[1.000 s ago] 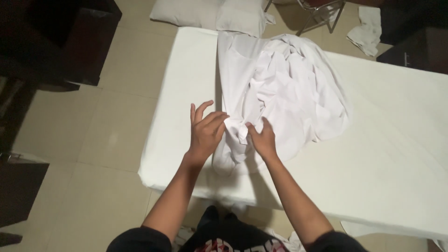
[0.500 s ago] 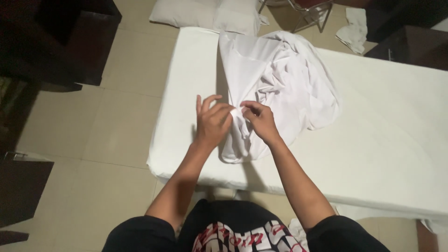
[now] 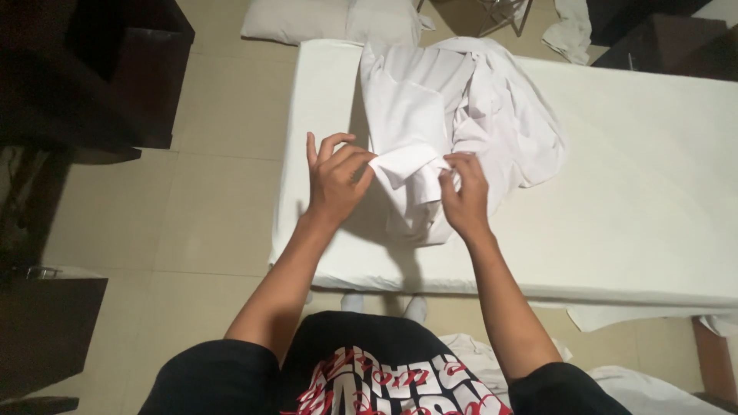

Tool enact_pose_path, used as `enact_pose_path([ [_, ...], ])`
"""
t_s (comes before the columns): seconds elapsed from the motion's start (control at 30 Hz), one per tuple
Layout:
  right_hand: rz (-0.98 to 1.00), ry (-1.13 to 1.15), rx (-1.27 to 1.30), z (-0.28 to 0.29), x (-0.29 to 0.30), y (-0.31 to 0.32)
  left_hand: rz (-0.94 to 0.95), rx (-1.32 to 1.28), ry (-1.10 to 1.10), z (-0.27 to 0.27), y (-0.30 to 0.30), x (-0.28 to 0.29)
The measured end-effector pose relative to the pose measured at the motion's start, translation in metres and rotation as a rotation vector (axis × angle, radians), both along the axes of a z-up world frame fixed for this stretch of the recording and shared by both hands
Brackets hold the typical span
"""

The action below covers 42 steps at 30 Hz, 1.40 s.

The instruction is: The person spreads a white fitted sheet over a mattress, smoothing the fabric and tucking the corners to secure it. They work around the edges of the mattress, pulling the sheet tight and adjusting the fit by hand.

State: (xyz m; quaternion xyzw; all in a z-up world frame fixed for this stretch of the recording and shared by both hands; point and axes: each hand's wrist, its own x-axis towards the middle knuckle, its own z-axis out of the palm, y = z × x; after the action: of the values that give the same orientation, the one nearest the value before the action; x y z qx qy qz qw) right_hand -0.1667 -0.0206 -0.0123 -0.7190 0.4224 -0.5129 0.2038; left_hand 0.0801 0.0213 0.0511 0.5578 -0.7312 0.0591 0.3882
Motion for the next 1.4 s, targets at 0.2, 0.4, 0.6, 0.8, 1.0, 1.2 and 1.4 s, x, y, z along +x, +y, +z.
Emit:
enact_pose_path([
  [0.2, 0.01, -0.095, 0.048, 0.048, -0.003, 0.044, -0.014, 0.03, 0.007, 0.0, 0.031, 0.021],
  [0.4, 0.045, -0.097, 0.004, 0.071, -0.005, 0.081, 0.007, 0.043, 0.014, 0.003, 0.057, 0.023],
  [0.6, 0.045, -0.099, -0.006, 0.076, -0.011, 0.114, -0.03, 0.063, 0.048, -0.005, 0.092, 0.014],
  [0.8, 0.077, -0.098, -0.07, 0.086, -0.006, 0.142, -0.007, 0.076, 0.027, 0.002, 0.128, 0.018],
  [1.0, 0.052, -0.004, -0.123, 0.09, 0.018, 0.153, -0.016, 0.122, -0.046, 0.0, 0.144, 0.025],
  [1.2, 0.134, 0.088, -0.156, 0.103, 0.071, 0.167, -0.128, 0.133, -0.001, 0.046, 0.146, 0.034],
  [1.4, 0.176, 0.14, -0.186, 0.118, 0.129, 0.174, -0.226, 0.172, -0.04, 0.054, 0.133, 0.075],
])
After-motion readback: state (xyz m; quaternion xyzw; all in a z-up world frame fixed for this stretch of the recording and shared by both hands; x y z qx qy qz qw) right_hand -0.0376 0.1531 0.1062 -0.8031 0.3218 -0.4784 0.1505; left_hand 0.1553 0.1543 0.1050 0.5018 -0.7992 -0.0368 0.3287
